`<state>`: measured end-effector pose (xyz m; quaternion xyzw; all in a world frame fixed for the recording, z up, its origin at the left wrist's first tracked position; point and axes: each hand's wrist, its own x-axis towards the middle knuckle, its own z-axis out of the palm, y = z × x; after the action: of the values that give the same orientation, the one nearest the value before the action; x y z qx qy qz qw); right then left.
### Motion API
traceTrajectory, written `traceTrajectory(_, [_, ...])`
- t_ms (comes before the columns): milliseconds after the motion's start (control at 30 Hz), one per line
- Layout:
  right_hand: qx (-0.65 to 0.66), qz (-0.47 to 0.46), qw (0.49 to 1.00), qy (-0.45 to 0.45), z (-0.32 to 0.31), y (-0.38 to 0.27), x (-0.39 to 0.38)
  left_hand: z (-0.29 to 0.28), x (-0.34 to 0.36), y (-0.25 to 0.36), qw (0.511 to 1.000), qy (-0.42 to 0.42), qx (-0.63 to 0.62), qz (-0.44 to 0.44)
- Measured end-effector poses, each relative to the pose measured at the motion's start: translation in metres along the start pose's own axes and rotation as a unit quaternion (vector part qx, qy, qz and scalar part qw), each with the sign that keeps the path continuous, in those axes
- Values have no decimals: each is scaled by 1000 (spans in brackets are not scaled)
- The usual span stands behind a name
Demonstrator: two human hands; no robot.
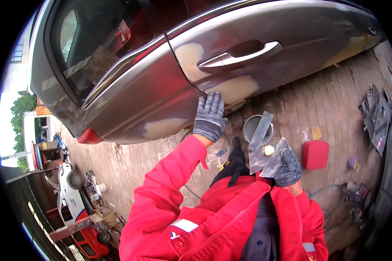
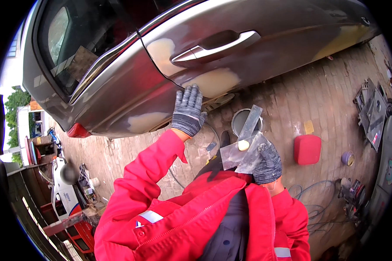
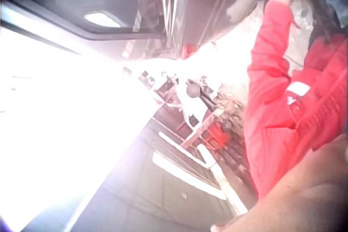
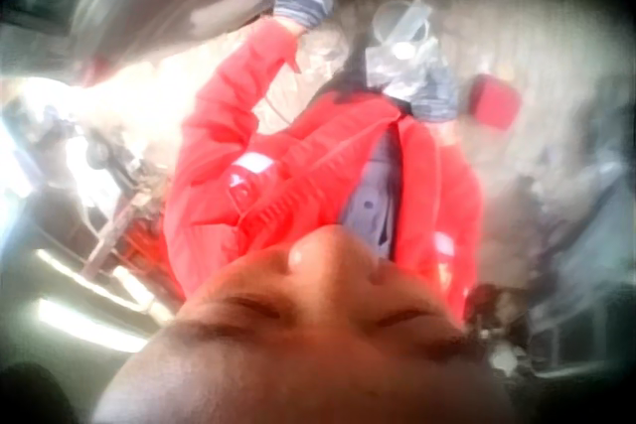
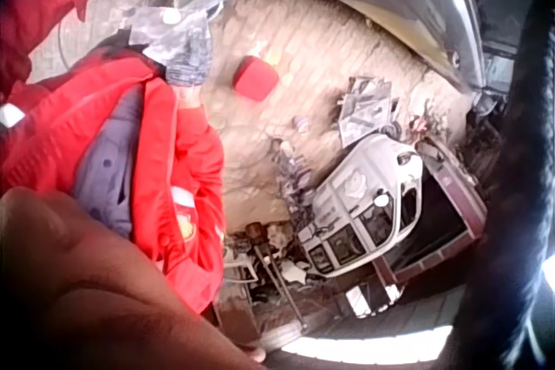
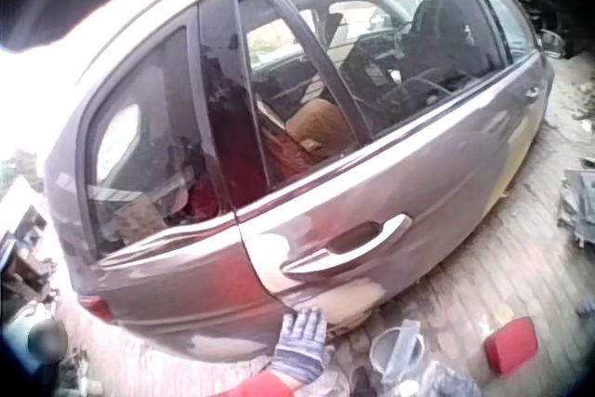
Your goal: The person applies a yellow body filler to the side of a brown car using a metal spreader. They repeatedly scoop the filler from a plastic sheet and spread it over a damaged area on the car's rear door and quarter panel.
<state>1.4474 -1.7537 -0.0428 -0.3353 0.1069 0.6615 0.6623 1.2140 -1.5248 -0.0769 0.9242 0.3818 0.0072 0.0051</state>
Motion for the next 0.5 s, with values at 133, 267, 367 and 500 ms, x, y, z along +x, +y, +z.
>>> traceTrajectory(133, [-19,-7,1000,-7,-2,19,0,39,-17,-2,996,-62,22,53])
traceTrajectory(267, [-149,-66,987,1,1,29,-4,58,-19,-6,995,-60,33,77])
traceTrajectory(367, [-493,-208,844,-15,3,34,-6,56,-19,-17,994,-44,33,98])
traceTrajectory(500, [-336,-163,928,13,3,53,-4,11,-6,-36,995,-22,18,91])
